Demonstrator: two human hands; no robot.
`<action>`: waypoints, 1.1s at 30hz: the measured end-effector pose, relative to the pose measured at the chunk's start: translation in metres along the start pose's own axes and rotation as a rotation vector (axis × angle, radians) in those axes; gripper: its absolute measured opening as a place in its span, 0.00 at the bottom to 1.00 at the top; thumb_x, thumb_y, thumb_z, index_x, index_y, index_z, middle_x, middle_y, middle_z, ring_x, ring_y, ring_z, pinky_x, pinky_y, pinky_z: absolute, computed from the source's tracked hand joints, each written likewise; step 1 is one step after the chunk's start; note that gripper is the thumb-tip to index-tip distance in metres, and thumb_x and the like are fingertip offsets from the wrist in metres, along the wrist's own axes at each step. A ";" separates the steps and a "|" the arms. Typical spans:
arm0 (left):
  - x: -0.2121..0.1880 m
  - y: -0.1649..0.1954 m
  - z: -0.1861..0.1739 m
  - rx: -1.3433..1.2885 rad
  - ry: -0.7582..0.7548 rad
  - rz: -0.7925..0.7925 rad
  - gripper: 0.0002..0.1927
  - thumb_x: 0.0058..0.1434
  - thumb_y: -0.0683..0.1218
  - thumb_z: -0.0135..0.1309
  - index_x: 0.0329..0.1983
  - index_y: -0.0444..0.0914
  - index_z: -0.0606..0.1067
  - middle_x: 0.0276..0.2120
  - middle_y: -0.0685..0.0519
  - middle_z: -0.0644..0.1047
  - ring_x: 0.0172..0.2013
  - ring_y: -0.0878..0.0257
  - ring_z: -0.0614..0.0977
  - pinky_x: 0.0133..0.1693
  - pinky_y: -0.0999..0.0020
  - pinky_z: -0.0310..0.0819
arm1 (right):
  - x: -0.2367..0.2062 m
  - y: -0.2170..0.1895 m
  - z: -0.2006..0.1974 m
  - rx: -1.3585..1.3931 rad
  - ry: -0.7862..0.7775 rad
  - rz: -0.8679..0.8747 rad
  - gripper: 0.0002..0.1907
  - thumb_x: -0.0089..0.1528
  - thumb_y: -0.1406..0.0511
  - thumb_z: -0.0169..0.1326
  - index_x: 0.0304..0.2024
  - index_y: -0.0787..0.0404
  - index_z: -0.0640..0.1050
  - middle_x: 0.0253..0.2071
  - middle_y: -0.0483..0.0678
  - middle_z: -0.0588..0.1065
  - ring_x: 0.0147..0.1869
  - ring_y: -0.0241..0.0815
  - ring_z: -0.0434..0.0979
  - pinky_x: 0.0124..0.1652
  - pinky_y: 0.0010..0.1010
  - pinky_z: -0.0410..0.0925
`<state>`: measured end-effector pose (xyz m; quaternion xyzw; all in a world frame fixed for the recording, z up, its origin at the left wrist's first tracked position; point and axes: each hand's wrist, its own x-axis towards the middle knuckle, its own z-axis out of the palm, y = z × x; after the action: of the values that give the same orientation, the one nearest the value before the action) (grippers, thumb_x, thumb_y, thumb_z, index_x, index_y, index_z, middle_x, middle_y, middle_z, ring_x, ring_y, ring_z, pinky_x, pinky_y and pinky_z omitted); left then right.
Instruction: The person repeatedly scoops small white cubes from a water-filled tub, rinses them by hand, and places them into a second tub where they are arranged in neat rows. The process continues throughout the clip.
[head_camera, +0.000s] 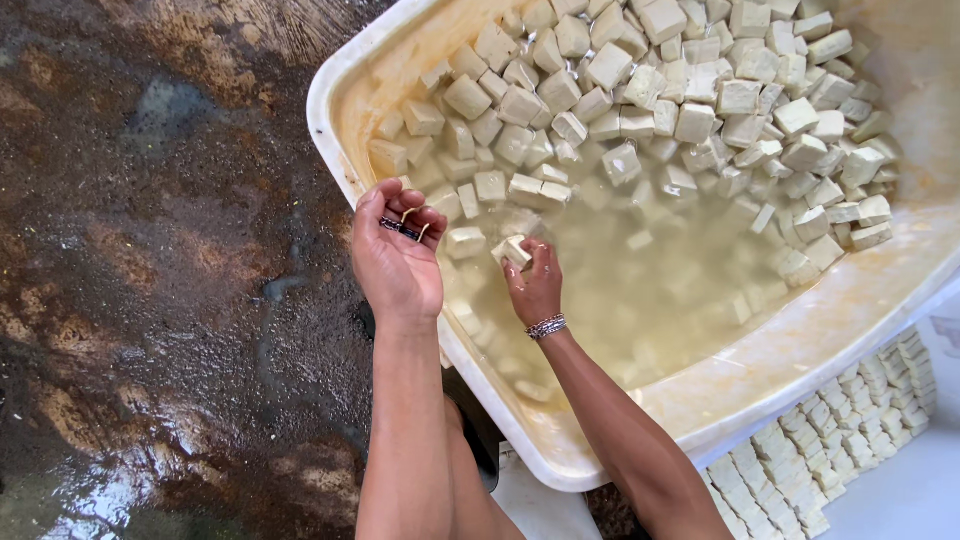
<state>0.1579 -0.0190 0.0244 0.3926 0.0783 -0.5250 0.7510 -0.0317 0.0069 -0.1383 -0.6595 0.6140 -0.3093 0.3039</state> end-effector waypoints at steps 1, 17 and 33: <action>0.000 0.000 0.000 -0.011 -0.007 0.004 0.10 0.69 0.48 0.49 0.43 0.37 0.74 0.33 0.52 0.75 0.34 0.60 0.75 0.40 0.61 0.74 | -0.002 0.000 -0.001 0.075 0.020 0.000 0.19 0.60 0.70 0.63 0.49 0.63 0.70 0.53 0.57 0.73 0.52 0.53 0.78 0.47 0.40 0.74; -0.005 0.004 0.003 -0.037 0.008 0.006 0.11 0.70 0.48 0.49 0.45 0.36 0.74 0.35 0.51 0.75 0.36 0.60 0.76 0.42 0.62 0.73 | 0.062 0.009 0.052 -0.380 -0.372 -0.789 0.32 0.56 0.64 0.58 0.65 0.46 0.71 0.61 0.52 0.67 0.58 0.55 0.76 0.53 0.51 0.73; -0.008 -0.097 0.000 0.869 -0.324 -0.029 0.16 0.73 0.52 0.49 0.52 0.37 0.76 0.41 0.56 0.78 0.41 0.70 0.77 0.45 0.71 0.71 | 0.025 -0.023 -0.086 0.686 -0.124 0.078 0.37 0.61 0.68 0.66 0.66 0.63 0.60 0.59 0.50 0.70 0.60 0.41 0.75 0.57 0.33 0.74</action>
<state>0.0721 -0.0263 -0.0205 0.5827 -0.2621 -0.5743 0.5118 -0.0833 -0.0183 -0.0653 -0.5127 0.4794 -0.4451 0.5560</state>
